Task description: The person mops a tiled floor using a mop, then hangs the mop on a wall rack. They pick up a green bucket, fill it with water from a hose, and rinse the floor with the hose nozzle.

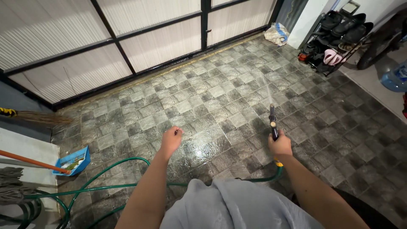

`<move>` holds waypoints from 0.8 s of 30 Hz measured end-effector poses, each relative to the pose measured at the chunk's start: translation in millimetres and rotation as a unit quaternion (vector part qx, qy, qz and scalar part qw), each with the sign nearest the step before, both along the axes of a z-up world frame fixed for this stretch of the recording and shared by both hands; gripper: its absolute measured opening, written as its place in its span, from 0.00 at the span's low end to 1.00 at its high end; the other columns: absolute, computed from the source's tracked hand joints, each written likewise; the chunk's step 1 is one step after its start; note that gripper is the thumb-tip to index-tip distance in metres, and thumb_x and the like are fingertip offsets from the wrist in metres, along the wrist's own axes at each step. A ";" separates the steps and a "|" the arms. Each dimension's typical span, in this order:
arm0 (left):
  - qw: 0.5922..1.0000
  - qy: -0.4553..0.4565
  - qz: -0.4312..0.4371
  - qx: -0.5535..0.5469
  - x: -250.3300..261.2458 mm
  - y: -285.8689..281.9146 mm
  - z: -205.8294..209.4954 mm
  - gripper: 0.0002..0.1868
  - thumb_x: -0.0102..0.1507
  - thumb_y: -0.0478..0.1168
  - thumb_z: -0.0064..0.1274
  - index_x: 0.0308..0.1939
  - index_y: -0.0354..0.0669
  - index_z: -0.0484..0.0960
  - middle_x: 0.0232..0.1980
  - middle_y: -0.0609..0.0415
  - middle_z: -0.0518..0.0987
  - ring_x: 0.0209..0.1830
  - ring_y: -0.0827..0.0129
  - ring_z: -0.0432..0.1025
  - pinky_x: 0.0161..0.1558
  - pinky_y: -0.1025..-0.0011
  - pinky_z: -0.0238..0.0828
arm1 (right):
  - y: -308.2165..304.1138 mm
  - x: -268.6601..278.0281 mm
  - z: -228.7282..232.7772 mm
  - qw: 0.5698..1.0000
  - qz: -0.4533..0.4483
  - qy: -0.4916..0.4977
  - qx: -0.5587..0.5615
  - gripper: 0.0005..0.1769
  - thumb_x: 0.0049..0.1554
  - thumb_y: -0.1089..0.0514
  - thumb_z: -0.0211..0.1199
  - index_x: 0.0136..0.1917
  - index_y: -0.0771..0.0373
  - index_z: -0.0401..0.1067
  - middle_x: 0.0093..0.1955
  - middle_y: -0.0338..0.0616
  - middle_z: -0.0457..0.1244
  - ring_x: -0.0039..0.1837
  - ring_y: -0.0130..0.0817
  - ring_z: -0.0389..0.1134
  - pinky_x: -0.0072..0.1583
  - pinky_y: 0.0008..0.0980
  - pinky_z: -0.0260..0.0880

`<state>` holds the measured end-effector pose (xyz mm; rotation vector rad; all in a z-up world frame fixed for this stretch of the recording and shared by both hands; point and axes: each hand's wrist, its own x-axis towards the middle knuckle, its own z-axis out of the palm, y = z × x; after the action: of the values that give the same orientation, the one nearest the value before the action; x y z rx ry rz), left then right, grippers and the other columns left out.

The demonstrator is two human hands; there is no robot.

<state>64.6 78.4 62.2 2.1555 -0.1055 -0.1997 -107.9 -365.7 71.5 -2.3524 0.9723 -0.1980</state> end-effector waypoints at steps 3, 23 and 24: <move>1.000 0.006 -0.007 0.007 -4.2 -0.7 -1.8 0.11 0.66 0.42 0.49 0.42 0.42 0.86 0.31 0.48 0.84 0.27 0.63 0.77 0.35 0.65 0.71 | -2.5 -5.7 0.9 1.000 0.027 0.008 0.004 0.25 0.58 0.46 0.63 0.61 0.64 0.69 0.46 0.66 0.69 0.53 0.63 0.72 0.55 0.52 0.72; 1.000 0.003 0.008 -0.028 -25.9 12.9 -4.9 0.12 0.66 0.40 0.48 0.42 0.35 0.82 0.35 0.47 0.84 0.26 0.62 0.75 0.33 0.64 0.69 | 50.4 -5.8 25.2 0.986 0.110 0.107 0.067 0.22 0.60 0.49 0.60 0.63 0.62 0.68 0.41 0.61 0.70 0.42 0.52 0.75 0.48 0.45 0.73; 1.000 0.013 0.010 -0.025 -27.0 14.3 -5.2 0.12 0.66 0.41 0.48 0.42 0.36 0.83 0.34 0.46 0.84 0.26 0.61 0.75 0.33 0.63 0.69 | 51.3 -7.9 24.8 0.984 0.133 0.097 0.068 0.23 0.59 0.49 0.61 0.63 0.61 0.68 0.41 0.61 0.70 0.43 0.52 0.75 0.49 0.45 0.73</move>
<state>37.6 92.7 57.0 2.1033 -0.0739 -0.2112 -115.8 -314.5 96.3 -2.3747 0.7224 0.1997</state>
